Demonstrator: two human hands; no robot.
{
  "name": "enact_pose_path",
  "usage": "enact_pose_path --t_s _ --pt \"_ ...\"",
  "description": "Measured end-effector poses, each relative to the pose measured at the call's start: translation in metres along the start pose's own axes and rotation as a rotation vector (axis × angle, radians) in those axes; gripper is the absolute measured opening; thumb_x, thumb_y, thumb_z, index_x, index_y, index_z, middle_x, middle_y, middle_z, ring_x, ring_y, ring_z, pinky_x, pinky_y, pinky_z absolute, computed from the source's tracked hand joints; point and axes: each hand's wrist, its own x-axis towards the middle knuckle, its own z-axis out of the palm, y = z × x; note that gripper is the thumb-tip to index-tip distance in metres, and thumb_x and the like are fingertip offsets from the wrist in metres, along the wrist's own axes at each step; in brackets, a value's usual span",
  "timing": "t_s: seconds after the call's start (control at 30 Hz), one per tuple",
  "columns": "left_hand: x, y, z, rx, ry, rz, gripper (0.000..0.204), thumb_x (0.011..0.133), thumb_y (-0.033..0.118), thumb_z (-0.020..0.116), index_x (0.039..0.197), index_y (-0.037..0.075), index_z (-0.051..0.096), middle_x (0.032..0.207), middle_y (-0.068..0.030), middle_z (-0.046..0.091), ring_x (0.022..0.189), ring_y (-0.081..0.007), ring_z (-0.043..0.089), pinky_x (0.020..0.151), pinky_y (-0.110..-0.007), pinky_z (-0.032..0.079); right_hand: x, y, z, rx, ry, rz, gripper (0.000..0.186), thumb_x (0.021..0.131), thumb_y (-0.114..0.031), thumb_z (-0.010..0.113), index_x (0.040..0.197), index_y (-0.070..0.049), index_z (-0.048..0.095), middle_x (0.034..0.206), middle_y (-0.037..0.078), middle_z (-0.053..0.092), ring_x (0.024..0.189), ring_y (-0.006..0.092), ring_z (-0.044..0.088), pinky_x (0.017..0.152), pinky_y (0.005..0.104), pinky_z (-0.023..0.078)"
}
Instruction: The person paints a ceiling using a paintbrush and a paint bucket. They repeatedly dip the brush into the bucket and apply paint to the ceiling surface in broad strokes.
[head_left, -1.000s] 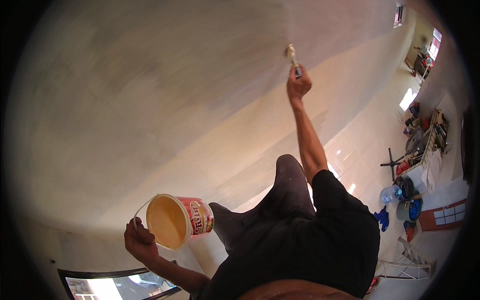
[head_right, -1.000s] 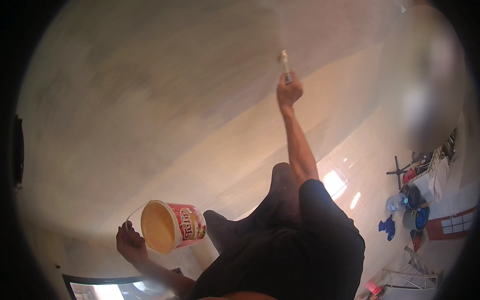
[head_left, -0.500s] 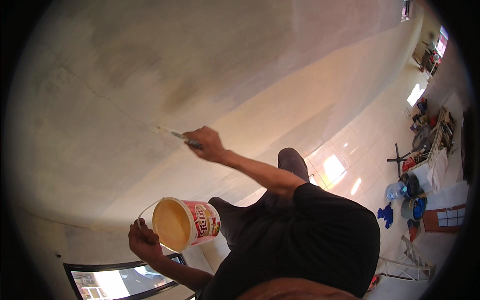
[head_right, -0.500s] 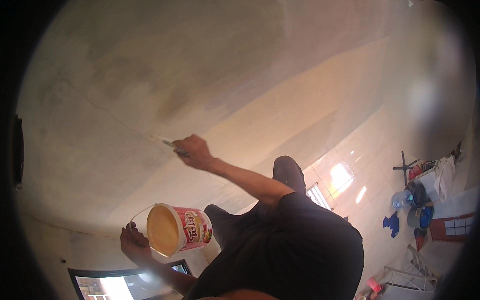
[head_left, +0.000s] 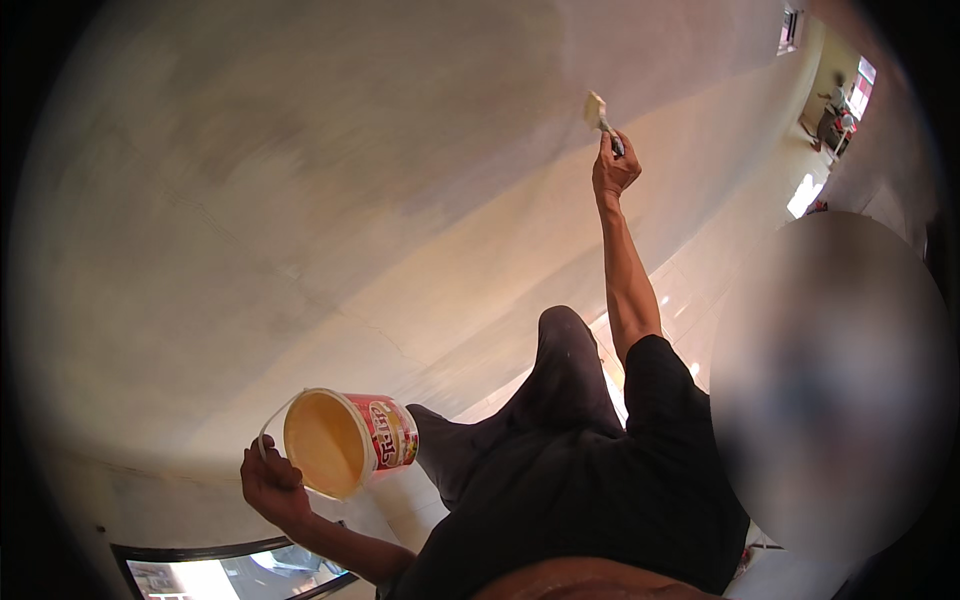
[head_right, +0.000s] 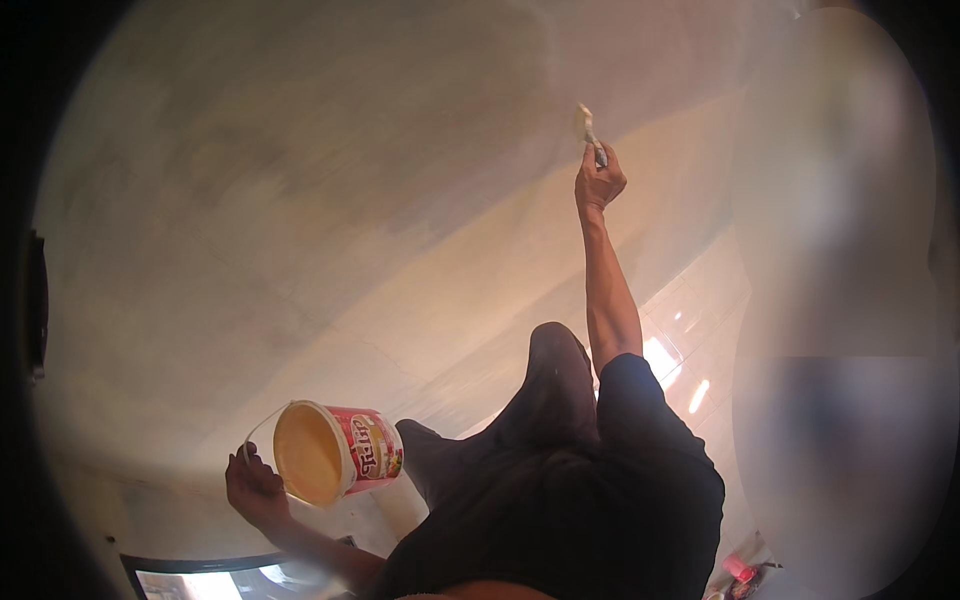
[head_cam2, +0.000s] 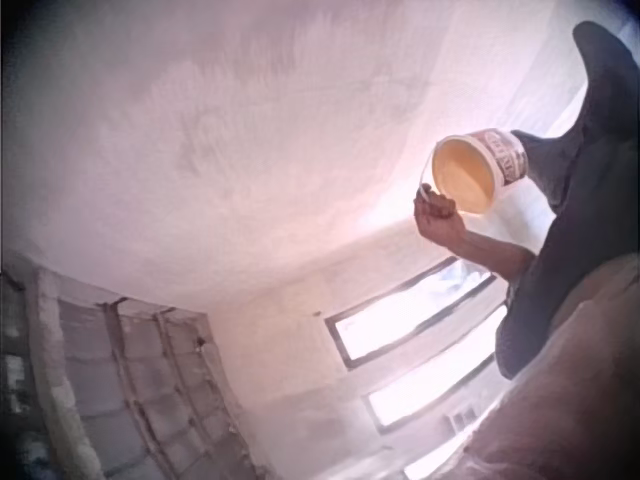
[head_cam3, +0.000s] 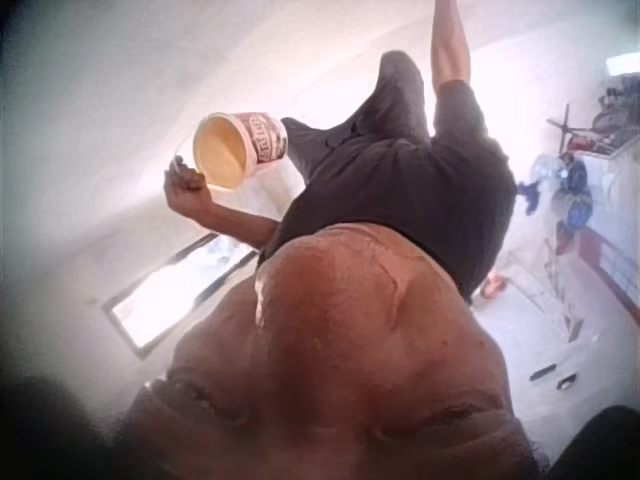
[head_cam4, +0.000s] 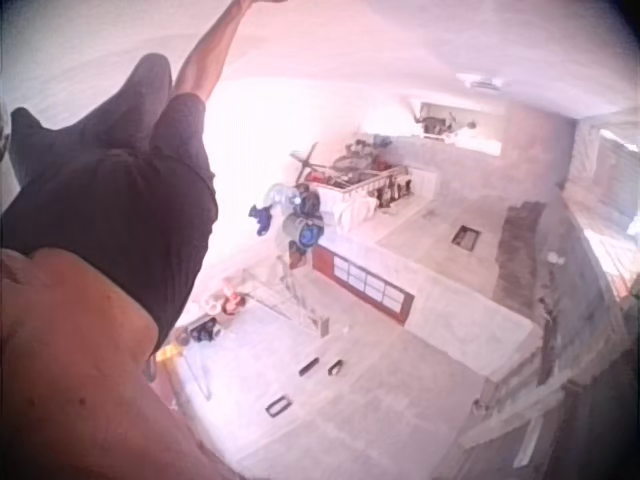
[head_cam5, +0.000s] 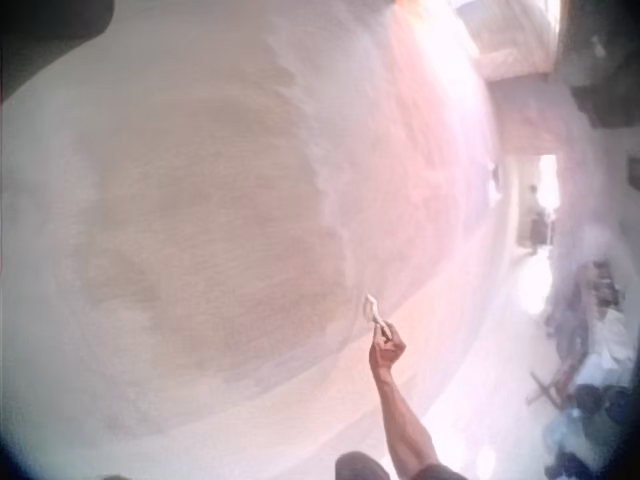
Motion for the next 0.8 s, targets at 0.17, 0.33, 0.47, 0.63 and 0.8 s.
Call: enact_pose_path --t_s 0.17,0.33,0.47,0.63,0.8 --pt "0.001 -0.007 0.017 0.01 0.08 0.017 0.036 0.097 0.034 0.046 0.101 0.0 0.058 0.055 0.0061 0.034 0.04 -0.0033 0.02 0.037 -0.02 0.014 -0.069 -0.038 0.023 -0.239 -0.113 -0.204 0.02 0.083 -0.021 0.072 0.099 -0.01 0.072 0.07 0.013 0.066 0.061 0.0302 0.062 0.058 0.041 0.047" --pt "0.003 -0.005 0.02 0.057 0.075 0.028 0.036 0.097 0.034 0.046 0.1 0.0 0.058 0.055 0.0065 0.031 0.041 -0.003 0.019 0.038 -0.021 0.012 -0.232 -0.141 0.013 0.067 -0.403 -0.426 0.033 0.076 -0.012 0.073 0.107 -0.004 0.067 0.071 0.01 0.06 0.061 0.0282 0.057 0.06 0.0399 0.043" --pt "0.008 -0.003 0.015 0.082 0.092 0.005 0.036 0.097 0.033 0.046 0.1 0.0 0.058 0.055 0.0064 0.031 0.041 -0.0029 0.019 0.038 -0.021 0.013 -0.293 -0.202 -0.002 0.369 -0.795 -0.332 0.029 0.076 -0.009 0.074 0.104 -0.006 0.069 0.071 0.01 0.064 0.063 0.0278 0.059 0.062 0.0375 0.045" --pt "0.017 -0.003 0.013 0.024 0.05 -0.04 0.034 0.098 0.032 0.046 0.099 -0.001 0.057 0.056 0.0067 0.03 0.041 -0.0025 0.019 0.038 -0.02 0.014 -0.271 -0.246 -0.021 0.494 -1.0 -0.268 0.025 0.076 -0.011 0.075 0.1 -0.007 0.07 0.073 0.01 0.066 0.062 0.0264 0.06 0.061 0.0368 0.047" --pt "0.027 -0.001 0.005 0.021 -0.068 -0.125 0.034 0.095 0.027 0.044 0.099 -0.005 0.056 0.059 0.0082 0.025 0.045 -0.0019 0.02 0.038 -0.019 0.016 -0.203 -0.287 -0.062 0.52 -1.329 0.135 0.019 0.08 -0.01 0.074 0.096 0.0 0.072 0.079 0.01 0.072 0.069 0.0123 0.067 0.062 0.0254 0.052"
